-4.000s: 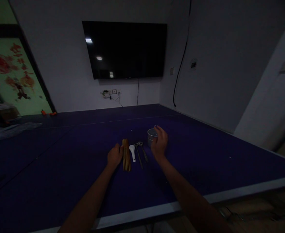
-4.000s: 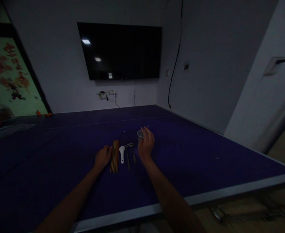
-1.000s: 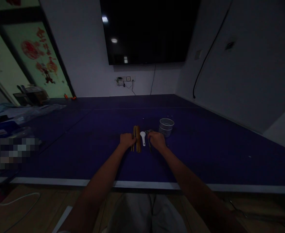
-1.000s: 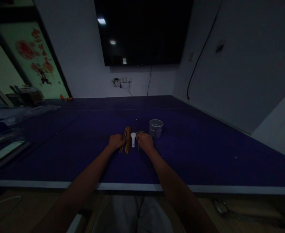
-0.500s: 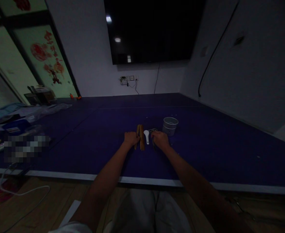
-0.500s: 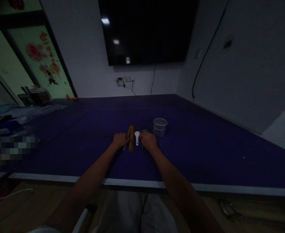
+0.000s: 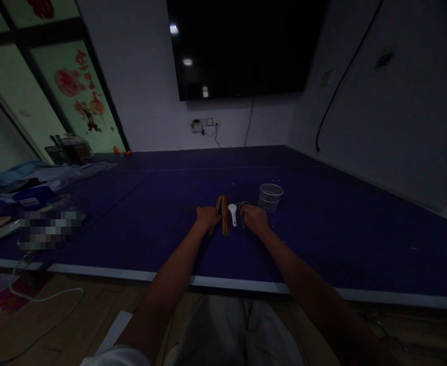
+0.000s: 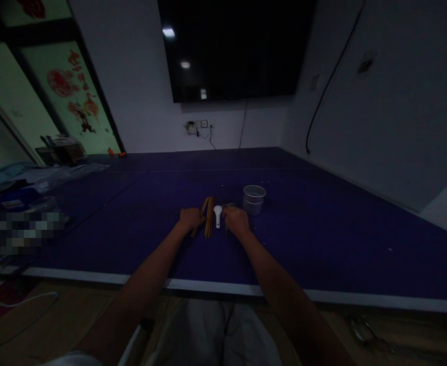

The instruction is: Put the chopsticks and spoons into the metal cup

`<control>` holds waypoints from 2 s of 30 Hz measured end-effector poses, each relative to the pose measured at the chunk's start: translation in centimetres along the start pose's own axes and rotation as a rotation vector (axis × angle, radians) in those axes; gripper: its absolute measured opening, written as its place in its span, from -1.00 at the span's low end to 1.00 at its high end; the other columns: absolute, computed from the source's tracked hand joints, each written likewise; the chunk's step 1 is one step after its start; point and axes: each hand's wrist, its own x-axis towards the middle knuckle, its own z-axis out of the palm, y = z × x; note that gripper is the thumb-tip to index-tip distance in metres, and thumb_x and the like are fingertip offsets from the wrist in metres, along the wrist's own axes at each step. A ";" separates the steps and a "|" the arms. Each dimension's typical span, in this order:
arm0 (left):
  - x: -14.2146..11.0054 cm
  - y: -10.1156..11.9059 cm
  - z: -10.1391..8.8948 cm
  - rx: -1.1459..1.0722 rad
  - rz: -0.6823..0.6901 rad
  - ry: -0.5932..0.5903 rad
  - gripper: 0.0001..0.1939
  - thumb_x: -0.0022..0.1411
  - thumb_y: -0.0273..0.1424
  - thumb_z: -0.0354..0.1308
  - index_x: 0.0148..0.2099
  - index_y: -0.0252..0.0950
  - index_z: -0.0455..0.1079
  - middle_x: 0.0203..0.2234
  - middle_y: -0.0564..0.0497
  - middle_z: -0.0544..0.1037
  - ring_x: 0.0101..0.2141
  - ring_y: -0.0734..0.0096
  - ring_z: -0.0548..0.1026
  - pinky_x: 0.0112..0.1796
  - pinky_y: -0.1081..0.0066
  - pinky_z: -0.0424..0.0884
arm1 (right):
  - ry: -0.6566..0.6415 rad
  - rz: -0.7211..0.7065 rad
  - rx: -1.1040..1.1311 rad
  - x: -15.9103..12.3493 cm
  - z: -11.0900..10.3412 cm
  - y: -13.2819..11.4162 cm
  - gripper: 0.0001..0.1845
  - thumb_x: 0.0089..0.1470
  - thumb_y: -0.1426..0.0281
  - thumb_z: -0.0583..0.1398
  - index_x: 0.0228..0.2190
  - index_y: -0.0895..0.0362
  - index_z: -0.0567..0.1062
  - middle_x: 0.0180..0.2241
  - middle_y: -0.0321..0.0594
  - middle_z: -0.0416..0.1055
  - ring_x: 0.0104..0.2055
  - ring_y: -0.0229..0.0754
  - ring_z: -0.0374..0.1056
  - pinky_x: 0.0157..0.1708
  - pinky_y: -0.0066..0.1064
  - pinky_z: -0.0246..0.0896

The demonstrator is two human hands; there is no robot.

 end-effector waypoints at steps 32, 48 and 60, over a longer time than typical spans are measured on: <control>-0.2 2.5 1.0 -1.236 0.214 -0.127 -0.81 0.12 -0.38 -0.17 -0.53 -0.26 0.06 -0.71 0.18 0.10 -0.68 0.62 0.13 -0.60 0.57 0.11 | 0.167 -0.229 0.060 0.2 -0.7 -1.2 -0.51 0.14 0.49 0.02 0.11 0.00 0.26 -0.12 -0.15 0.38 -0.11 -0.17 0.27 -0.13 -0.39 0.23; -0.9 2.4 0.7 -1.401 0.304 -0.409 -0.80 0.05 -0.41 -0.16 -0.59 -0.28 0.11 -0.81 0.17 0.09 -0.76 0.63 0.02 -0.65 0.53 -0.01 | 0.189 -0.287 -0.001 -0.1 -0.4 -1.0 -0.68 0.20 0.43 0.02 -0.06 0.06 0.44 -0.24 -0.14 0.43 -0.23 -0.21 0.30 -0.25 -0.45 0.18; -1.4 2.4 0.5 -1.401 0.267 -0.504 -0.71 0.10 -0.30 -0.17 -0.58 -0.30 0.18 -0.77 0.10 0.19 -0.72 0.59 0.10 -0.64 0.52 0.03 | 0.215 -0.251 -0.061 -0.1 0.0 -0.9 -0.66 0.19 0.46 0.04 -0.04 0.05 0.43 -0.19 -0.13 0.44 -0.22 -0.23 0.31 -0.24 -0.45 0.18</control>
